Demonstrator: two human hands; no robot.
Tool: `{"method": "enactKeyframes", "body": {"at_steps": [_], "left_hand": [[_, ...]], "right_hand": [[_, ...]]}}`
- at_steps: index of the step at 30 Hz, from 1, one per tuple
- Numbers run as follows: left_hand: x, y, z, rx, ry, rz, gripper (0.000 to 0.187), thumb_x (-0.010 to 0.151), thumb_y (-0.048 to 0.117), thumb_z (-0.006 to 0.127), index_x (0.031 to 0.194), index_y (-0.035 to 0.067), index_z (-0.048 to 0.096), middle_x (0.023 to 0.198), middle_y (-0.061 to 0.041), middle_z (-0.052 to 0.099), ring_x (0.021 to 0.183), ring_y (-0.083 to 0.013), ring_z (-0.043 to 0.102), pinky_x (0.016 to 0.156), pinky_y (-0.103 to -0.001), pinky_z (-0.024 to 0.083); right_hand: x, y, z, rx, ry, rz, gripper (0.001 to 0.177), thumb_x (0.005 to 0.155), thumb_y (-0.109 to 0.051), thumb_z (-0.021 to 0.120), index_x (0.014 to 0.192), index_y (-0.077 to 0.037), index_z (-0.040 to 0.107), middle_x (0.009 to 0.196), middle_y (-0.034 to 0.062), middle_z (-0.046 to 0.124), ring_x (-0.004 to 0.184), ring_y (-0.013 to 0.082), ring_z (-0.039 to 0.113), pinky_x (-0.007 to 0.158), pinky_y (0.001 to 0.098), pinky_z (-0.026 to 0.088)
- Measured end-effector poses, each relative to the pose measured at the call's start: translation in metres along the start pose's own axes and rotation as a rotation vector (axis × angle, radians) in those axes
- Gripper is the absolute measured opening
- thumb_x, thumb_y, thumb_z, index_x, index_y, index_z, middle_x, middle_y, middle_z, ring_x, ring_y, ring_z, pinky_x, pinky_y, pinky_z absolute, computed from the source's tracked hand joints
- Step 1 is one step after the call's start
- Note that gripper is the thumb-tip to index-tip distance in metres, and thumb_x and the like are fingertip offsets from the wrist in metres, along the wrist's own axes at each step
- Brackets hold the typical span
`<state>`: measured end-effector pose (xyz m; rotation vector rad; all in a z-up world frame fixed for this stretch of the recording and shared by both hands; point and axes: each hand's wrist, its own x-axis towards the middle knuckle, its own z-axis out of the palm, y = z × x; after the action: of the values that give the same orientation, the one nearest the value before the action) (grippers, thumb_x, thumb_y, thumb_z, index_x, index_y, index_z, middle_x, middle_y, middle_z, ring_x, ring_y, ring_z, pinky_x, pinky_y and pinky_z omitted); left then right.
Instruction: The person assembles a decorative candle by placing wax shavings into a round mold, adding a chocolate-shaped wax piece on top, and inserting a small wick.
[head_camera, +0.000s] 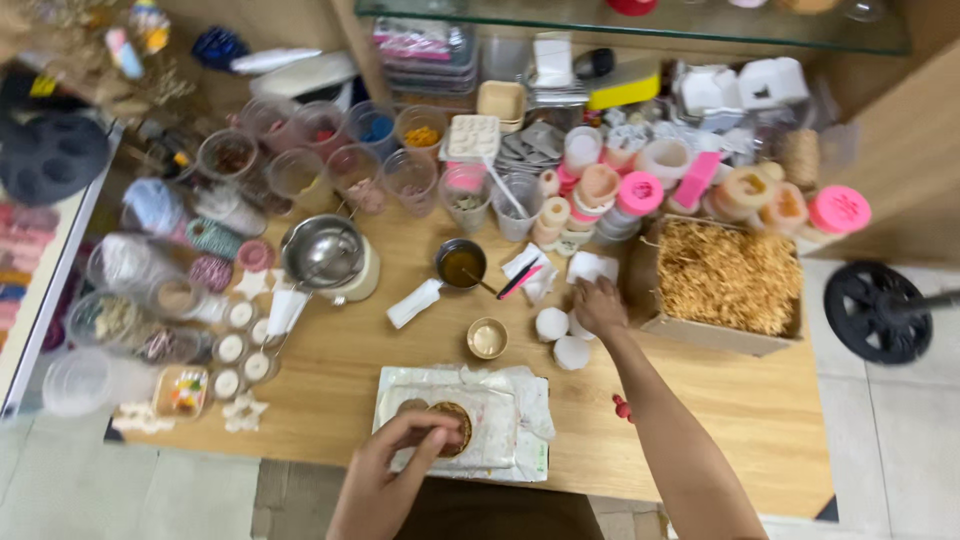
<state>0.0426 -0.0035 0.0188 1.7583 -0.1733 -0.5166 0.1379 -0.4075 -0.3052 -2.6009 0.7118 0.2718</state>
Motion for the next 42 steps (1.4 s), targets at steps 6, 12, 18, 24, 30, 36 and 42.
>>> {"method": "enactKeyframes", "body": {"at_steps": [6, 12, 18, 24, 30, 36, 42], "left_hand": [[-0.012, 0.033, 0.018, -0.085, -0.051, 0.008, 0.015, 0.098, 0.014, 0.066, 0.106, 0.003, 0.072, 0.100, -0.004, 0.078, 0.095, -0.0105, 0.076, 0.082, -0.026, 0.058], [-0.034, 0.035, -0.006, -0.102, 0.000, 0.051, 0.019, 0.101, 0.018, 0.064, 0.109, 0.003, 0.072, 0.099, -0.004, 0.076, 0.093, -0.0112, 0.072, 0.080, -0.027, 0.055], [-0.057, 0.012, -0.035, -0.147, 0.113, 0.130, 0.020, 0.104, 0.017, 0.061, 0.109, 0.000, 0.071, 0.100, -0.006, 0.075, 0.095, -0.0109, 0.070, 0.086, -0.028, 0.055], [-0.060, -0.025, -0.064, -0.214, 0.303, 0.057, 0.020, 0.102, 0.016, 0.061, 0.111, 0.001, 0.072, 0.100, -0.005, 0.077, 0.095, -0.0107, 0.071, 0.086, -0.027, 0.056], [-0.054, -0.060, -0.083, -0.183, 0.433, -0.049, 0.019, 0.099, 0.014, 0.062, 0.110, 0.002, 0.072, 0.093, -0.005, 0.079, 0.090, -0.0117, 0.072, 0.080, -0.027, 0.056], [-0.032, -0.082, -0.063, -0.049, 0.288, -0.107, 0.035, 0.093, 0.000, 0.055, 0.128, 0.006, 0.058, 0.107, -0.010, 0.074, 0.092, -0.0178, 0.071, 0.084, -0.031, 0.057], [-0.022, -0.083, -0.019, 0.156, 0.266, 0.045, 0.039, 0.088, -0.004, 0.057, 0.126, 0.007, 0.058, 0.123, -0.009, 0.068, 0.110, -0.0210, 0.069, 0.083, -0.033, 0.057]], "right_hand": [[-0.004, 0.012, -0.012, -0.113, -0.109, -0.154, 0.046, 0.104, -0.048, 0.040, 0.134, -0.025, 0.068, 0.137, 0.0214, 0.061, 0.130, 0.0405, 0.054, 0.110, 0.0500, 0.043], [-0.007, -0.006, -0.045, -0.131, 0.333, -0.215, 0.054, 0.104, -0.048, 0.053, 0.136, -0.005, 0.062, 0.126, 0.0338, 0.063, 0.115, 0.0514, 0.059, 0.095, 0.0595, 0.048], [-0.071, -0.079, -0.117, 0.247, 0.473, -0.516, 0.038, 0.118, -0.032, 0.059, 0.137, 0.001, 0.061, 0.127, 0.0336, 0.061, 0.128, 0.0501, 0.053, 0.108, 0.0567, 0.042], [-0.177, -0.175, -0.139, 0.396, 0.383, -0.595, 0.041, 0.111, -0.028, 0.060, 0.143, -0.003, 0.060, 0.124, 0.0251, 0.064, 0.115, 0.0366, 0.061, 0.100, 0.0464, 0.048], [-0.274, -0.210, -0.130, 0.633, 0.040, -0.523, 0.027, 0.102, -0.017, 0.060, 0.126, -0.005, 0.066, 0.107, 0.0134, 0.074, 0.101, 0.0243, 0.069, 0.091, 0.0379, 0.053], [-0.342, -0.213, -0.103, 0.680, 0.151, -0.431, 0.047, 0.092, -0.013, 0.067, 0.137, -0.004, 0.056, 0.128, 0.0164, 0.067, 0.120, 0.0273, 0.065, 0.101, 0.0397, 0.049], [-0.353, -0.171, -0.085, 0.625, 0.141, -0.194, 0.060, 0.087, -0.015, 0.072, 0.143, -0.009, 0.050, 0.135, 0.0131, 0.062, 0.122, 0.0261, 0.065, 0.100, 0.0404, 0.052]]}}
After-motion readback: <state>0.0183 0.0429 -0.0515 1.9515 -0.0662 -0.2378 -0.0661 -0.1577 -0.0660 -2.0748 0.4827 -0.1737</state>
